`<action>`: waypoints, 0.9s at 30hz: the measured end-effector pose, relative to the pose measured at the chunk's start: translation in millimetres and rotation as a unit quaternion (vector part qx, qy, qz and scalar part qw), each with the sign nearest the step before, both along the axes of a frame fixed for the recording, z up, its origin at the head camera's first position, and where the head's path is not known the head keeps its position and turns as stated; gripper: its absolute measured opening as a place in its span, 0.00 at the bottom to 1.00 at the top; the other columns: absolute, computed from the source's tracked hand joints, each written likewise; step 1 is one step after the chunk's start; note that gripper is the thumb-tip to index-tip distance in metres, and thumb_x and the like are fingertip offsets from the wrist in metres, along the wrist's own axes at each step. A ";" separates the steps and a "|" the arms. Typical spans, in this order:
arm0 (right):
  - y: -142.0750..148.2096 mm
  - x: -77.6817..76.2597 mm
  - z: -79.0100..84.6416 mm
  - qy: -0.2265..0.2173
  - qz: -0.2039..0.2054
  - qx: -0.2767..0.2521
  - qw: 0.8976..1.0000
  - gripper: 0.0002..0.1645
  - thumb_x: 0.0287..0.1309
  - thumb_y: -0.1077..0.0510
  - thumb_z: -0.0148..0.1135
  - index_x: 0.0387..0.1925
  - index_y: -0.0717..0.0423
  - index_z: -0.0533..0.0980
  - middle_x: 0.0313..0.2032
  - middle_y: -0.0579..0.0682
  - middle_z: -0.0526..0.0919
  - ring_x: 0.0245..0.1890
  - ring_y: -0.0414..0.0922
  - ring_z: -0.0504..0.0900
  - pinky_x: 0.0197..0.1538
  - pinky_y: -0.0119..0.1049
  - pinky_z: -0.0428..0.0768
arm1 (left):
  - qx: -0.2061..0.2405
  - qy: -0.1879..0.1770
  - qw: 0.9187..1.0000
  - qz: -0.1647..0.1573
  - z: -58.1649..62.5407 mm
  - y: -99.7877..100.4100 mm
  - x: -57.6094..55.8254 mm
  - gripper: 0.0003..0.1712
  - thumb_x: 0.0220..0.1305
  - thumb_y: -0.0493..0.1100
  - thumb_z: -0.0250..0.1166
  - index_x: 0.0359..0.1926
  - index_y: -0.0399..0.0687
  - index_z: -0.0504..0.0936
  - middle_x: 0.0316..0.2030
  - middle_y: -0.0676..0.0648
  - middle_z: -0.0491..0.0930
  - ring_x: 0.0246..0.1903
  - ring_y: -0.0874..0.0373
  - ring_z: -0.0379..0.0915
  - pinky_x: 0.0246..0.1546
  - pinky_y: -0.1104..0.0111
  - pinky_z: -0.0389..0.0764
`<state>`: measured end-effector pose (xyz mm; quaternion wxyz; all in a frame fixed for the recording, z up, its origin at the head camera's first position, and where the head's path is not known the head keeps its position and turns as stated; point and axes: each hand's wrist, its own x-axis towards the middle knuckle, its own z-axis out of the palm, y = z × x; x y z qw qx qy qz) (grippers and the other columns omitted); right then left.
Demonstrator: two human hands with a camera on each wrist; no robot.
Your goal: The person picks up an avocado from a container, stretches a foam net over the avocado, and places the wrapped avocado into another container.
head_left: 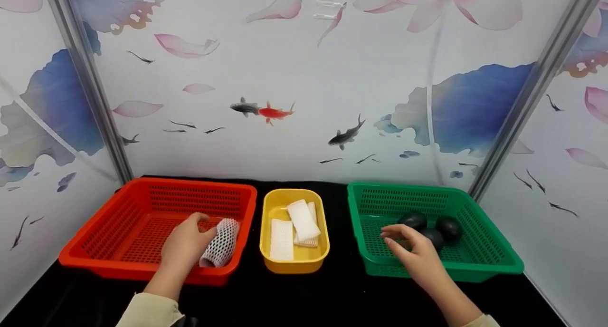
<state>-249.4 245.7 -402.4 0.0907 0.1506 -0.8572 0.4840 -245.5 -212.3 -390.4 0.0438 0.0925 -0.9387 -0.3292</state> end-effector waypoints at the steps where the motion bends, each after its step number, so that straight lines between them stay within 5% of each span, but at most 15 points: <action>1: 2.1 -1.5 0.6 0.003 -0.002 0.008 1.000 0.14 0.67 0.55 0.59 0.51 0.52 0.79 0.47 0.47 0.82 0.47 0.39 0.79 0.48 0.36 0.77 | 0.005 0.013 1.000 0.001 1.4 3.6 1.2 0.27 0.66 0.51 0.60 0.62 0.42 0.73 0.48 0.38 0.80 0.40 0.47 0.77 0.37 0.52 0.77; 7: 17.4 -14.5 6.7 0.018 -0.021 0.060 0.998 0.14 0.67 0.55 0.59 0.51 0.52 0.79 0.45 0.46 0.82 0.45 0.42 0.79 0.45 0.35 0.78 | 0.037 0.085 0.996 0.000 6.8 27.6 6.1 0.22 0.66 0.48 0.60 0.58 0.46 0.77 0.44 0.45 0.82 0.31 0.53 0.77 0.30 0.57 0.76; 13: 41.6 -30.5 10.0 0.016 -0.047 0.120 0.992 0.16 0.68 0.52 0.58 0.52 0.54 0.78 0.45 0.49 0.82 0.43 0.46 0.80 0.44 0.41 0.78 | 0.057 0.124 0.991 -0.001 10.3 47.3 11.1 0.19 0.66 0.48 0.60 0.55 0.49 0.80 0.43 0.48 0.82 0.39 0.54 0.79 0.36 0.56 0.78; 21: 82.3 -45.4 -4.9 -0.042 -0.074 0.146 0.986 0.21 0.68 0.51 0.57 0.56 0.60 0.75 0.49 0.57 0.80 0.49 0.55 0.78 0.49 0.53 0.76 | 0.073 0.136 0.988 -0.014 16.5 71.1 18.7 0.16 0.65 0.47 0.62 0.52 0.50 0.82 0.39 0.50 0.82 0.38 0.55 0.78 0.35 0.59 0.78; 27: 92.1 -52.5 -17.5 -0.078 -0.075 0.172 0.979 0.24 0.66 0.53 0.60 0.57 0.65 0.73 0.51 0.64 0.78 0.49 0.59 0.77 0.44 0.52 0.78 | 0.066 0.118 0.990 -0.026 15.5 86.9 22.4 0.16 0.64 0.49 0.62 0.51 0.53 0.82 0.38 0.53 0.82 0.35 0.58 0.77 0.32 0.61 0.77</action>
